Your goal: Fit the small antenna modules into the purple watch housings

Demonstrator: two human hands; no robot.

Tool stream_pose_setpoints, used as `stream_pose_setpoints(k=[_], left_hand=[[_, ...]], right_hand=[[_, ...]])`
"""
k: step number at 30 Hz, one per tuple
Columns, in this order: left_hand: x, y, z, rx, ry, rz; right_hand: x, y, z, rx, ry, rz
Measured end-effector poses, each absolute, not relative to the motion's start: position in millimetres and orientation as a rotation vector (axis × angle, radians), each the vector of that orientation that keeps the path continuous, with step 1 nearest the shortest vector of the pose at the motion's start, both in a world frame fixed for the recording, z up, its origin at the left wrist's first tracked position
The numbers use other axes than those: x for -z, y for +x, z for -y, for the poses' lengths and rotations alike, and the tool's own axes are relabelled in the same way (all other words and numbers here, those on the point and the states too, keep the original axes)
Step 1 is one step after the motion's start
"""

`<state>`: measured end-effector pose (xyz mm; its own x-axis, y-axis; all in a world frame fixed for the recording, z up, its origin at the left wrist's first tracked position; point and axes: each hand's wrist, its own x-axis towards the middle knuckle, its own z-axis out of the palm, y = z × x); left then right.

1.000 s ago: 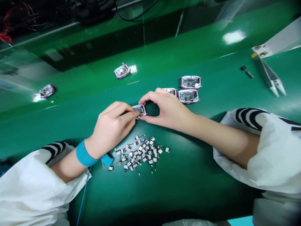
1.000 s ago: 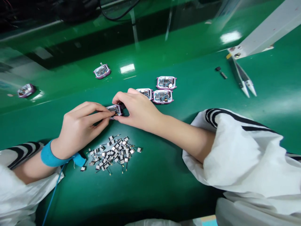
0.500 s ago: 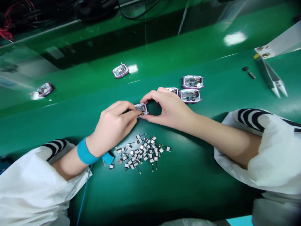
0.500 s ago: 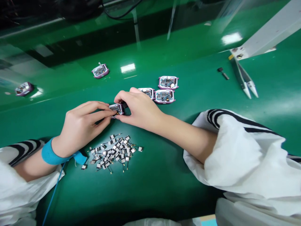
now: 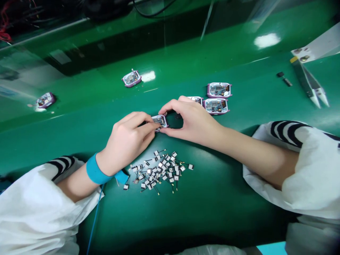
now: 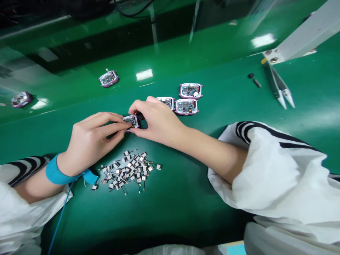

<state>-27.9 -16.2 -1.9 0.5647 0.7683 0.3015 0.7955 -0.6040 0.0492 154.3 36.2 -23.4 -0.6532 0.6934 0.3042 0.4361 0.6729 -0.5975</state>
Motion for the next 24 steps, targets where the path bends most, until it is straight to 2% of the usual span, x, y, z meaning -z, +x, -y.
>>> stream_pose_setpoints(k=[6,13,20,24], left_hand=[[1,-28,15,0.470,-2.697,1.334],[1,-27,16,0.468,-2.710,1.371],[3,-26,16,0.476,-2.666,1.333],[3,-26,16,0.479,-2.658,1.333]], right_hand=[[22,157,-35,-0.670,-0.863,2.380],[20,171,-37,-1.093,-0.752,1.998],[14,170,-40,-0.817,-0.751,2.117],[15,170,-37,-0.824,-0.769,2.029]])
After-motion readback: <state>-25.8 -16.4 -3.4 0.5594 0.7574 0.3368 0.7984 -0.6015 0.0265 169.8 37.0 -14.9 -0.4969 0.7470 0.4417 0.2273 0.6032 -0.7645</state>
